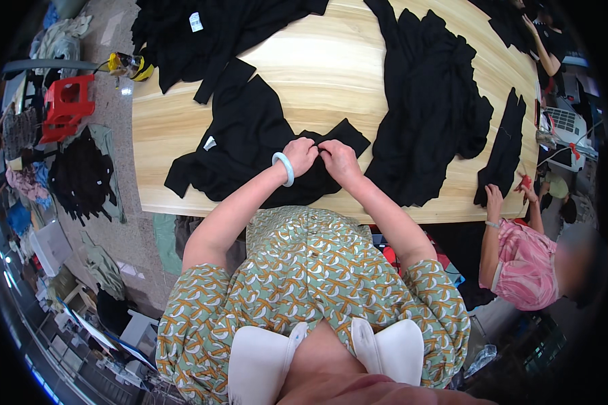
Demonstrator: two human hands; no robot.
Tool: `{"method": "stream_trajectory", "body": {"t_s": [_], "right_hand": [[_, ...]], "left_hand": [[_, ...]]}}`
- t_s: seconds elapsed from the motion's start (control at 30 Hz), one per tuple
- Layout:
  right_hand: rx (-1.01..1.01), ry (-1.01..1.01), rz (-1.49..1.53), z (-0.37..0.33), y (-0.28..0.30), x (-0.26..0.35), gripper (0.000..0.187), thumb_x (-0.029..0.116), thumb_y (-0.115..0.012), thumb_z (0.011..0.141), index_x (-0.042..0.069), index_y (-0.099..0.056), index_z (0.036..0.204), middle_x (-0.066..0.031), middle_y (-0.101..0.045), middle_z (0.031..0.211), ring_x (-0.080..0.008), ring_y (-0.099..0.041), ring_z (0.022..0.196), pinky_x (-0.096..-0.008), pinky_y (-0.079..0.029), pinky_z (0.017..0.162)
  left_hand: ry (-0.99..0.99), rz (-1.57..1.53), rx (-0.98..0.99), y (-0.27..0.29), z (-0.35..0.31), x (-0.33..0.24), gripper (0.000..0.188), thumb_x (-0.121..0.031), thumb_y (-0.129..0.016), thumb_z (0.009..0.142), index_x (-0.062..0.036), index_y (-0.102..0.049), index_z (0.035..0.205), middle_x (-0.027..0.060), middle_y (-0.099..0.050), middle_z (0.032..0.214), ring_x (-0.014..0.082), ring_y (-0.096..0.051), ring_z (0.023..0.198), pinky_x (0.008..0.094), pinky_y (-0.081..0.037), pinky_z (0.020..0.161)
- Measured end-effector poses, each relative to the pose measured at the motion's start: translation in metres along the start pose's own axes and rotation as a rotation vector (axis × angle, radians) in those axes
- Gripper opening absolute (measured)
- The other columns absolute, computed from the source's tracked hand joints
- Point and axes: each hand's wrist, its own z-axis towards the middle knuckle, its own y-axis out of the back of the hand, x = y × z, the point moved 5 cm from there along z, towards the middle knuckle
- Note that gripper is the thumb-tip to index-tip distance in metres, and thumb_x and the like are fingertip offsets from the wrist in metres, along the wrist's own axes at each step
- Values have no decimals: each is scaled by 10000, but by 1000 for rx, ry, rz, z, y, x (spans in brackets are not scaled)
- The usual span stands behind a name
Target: Inspecting and trimming loose threads from black garments on a production table.
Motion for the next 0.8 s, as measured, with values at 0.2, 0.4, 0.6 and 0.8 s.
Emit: {"method": "stream_trajectory", "body": {"t_s": [0.2,0.4,0.6,0.8], "right_hand": [[15,-6,-15,2,-1,2,112,48,-546,728,-4,-600,811,-178,-589,802,-324,-574,768,-387,-470,675],[19,11,-28,-5,-10,-1,106,40,-531,732,-12,-584,807,-184,-581,791,-335,-569,764,-398,-468,664],[40,96,34,-5,-9,5,90,30,-542,723,-7,-562,803,-171,-574,768,-324,-570,737,-382,-468,646],[206,79,228,12,2,15,122,91,-594,720,33,-566,824,-137,-579,743,-296,-573,693,-345,-454,606]], "left_hand": [[-45,59,-93,-3,-12,-10,142,-114,-535,730,12,-527,796,185,-524,788,351,-530,743,418,-433,653],[46,139,-142,-5,-20,-12,100,-89,-503,743,7,-492,769,174,-512,776,358,-527,718,430,-431,624],[-191,71,-94,10,-24,-10,71,-66,-485,731,5,-484,728,168,-496,736,347,-517,678,420,-422,585],[-27,-346,240,34,-31,-1,177,-133,-547,806,18,-478,747,28,-408,608,72,-344,607,263,-343,526]]}}
